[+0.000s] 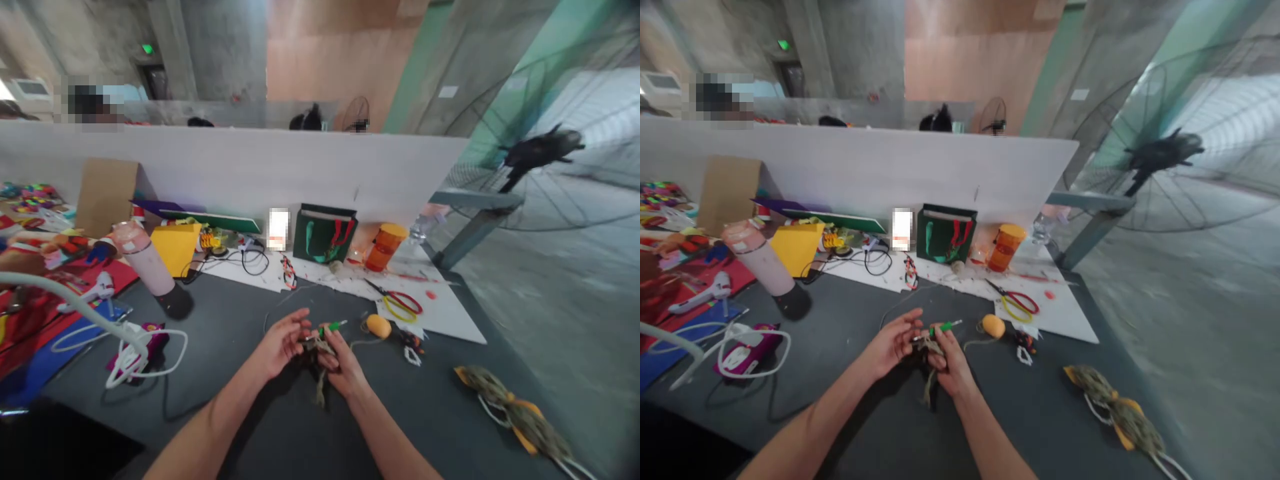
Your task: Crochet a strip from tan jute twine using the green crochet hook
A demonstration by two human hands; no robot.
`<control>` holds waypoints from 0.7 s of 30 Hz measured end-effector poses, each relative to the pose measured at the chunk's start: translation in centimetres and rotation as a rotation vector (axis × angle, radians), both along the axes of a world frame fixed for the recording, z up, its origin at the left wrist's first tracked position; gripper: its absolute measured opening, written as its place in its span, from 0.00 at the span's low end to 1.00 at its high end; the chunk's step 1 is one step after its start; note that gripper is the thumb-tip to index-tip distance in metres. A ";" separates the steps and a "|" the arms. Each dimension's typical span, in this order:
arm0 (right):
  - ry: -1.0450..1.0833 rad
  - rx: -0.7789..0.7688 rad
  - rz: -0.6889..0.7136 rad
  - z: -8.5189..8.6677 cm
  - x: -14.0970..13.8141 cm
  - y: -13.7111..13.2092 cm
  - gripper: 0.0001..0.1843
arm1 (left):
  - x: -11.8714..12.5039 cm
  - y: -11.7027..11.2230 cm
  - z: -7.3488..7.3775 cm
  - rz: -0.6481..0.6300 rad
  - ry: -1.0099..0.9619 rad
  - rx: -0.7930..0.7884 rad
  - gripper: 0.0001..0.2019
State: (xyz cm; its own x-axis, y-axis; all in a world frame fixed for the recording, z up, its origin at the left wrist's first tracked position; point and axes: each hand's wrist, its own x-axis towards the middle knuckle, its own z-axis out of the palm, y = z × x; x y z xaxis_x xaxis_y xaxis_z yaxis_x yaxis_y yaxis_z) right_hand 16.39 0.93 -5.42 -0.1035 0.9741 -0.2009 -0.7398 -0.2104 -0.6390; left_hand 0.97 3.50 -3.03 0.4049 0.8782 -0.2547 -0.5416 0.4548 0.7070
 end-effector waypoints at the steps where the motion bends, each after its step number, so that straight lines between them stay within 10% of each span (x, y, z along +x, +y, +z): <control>1: -0.003 -0.018 -0.017 0.0 0.0 0.0 0.23 | -0.4 0.1 0.1 0.014 -0.021 0.001 0.14; 9: 0.003 -0.053 -0.162 1.2 -0.5 -1.2 0.24 | -2.7 0.9 2.0 0.195 -0.054 0.328 0.16; 16: -0.046 -0.001 -0.203 4.4 -0.9 -1.9 0.22 | -2.0 0.2 3.3 0.007 0.234 0.637 0.13; 21: -0.143 0.042 -0.266 5.3 -1.3 -1.1 0.21 | -0.4 0.0 2.5 -0.078 0.307 0.601 0.36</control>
State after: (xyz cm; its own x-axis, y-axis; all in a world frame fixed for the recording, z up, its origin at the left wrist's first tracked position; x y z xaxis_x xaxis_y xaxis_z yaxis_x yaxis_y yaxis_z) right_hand 15.09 -0.16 -0.12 0.1832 0.9710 -0.1537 -0.6674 0.0081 -0.7446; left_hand 0.61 3.54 -0.58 0.4605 0.8741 0.1546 -0.2573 -0.0352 0.9657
